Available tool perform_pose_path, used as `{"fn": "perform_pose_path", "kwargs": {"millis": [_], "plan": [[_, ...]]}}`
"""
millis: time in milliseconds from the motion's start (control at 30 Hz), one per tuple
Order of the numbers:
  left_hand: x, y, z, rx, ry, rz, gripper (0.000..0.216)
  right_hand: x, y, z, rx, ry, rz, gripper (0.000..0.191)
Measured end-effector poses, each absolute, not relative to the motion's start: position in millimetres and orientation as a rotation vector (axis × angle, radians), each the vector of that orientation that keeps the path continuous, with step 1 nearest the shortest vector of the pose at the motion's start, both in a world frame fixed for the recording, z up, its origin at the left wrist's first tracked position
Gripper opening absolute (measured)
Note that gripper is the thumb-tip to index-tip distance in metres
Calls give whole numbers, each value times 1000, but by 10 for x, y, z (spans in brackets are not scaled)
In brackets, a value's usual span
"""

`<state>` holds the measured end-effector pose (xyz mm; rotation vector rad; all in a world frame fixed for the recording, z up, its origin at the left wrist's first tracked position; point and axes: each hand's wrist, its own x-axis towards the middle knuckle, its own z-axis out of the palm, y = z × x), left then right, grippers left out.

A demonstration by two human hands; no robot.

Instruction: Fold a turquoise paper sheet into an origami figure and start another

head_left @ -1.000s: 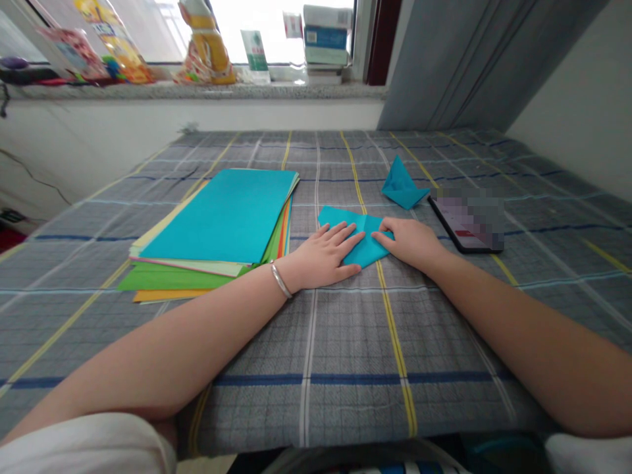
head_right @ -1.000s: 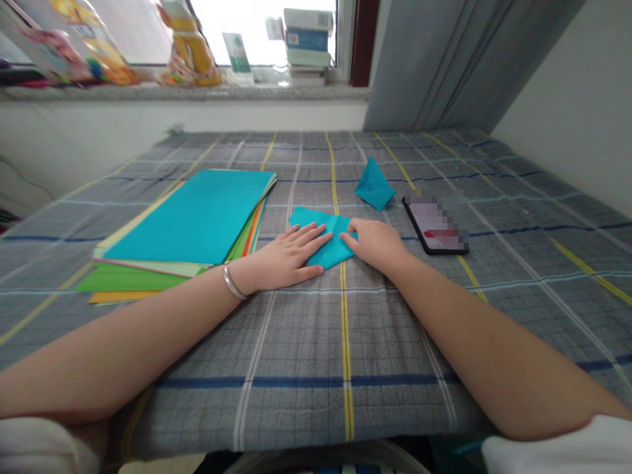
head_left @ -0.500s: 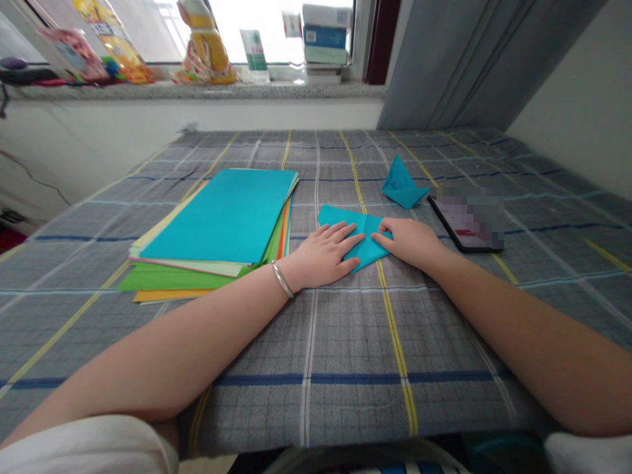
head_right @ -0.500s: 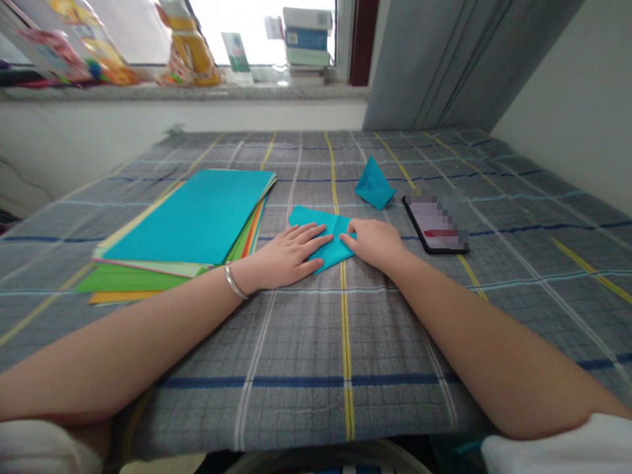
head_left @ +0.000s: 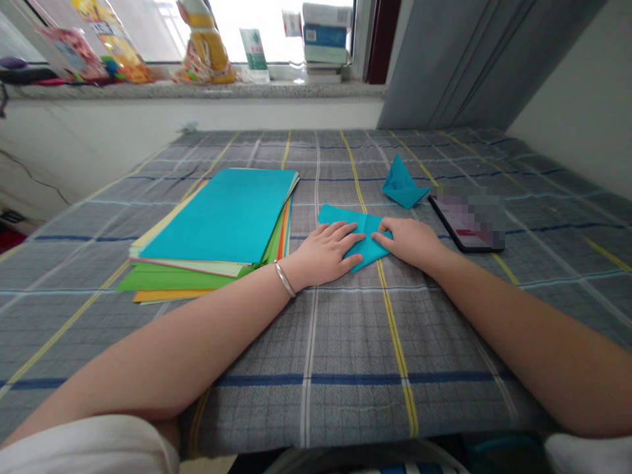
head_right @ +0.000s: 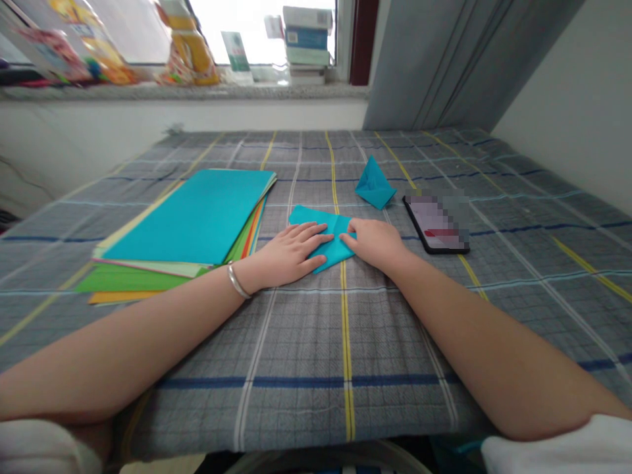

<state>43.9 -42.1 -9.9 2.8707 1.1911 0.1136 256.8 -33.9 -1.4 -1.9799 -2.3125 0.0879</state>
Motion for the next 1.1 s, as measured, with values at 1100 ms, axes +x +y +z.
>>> {"fn": "perform_pose_path", "kwargs": {"millis": [1100], "plan": [[462, -393, -86, 2931, 1192, 106, 63, 2722, -486, 33, -927, -2637, 47, 23]]}}
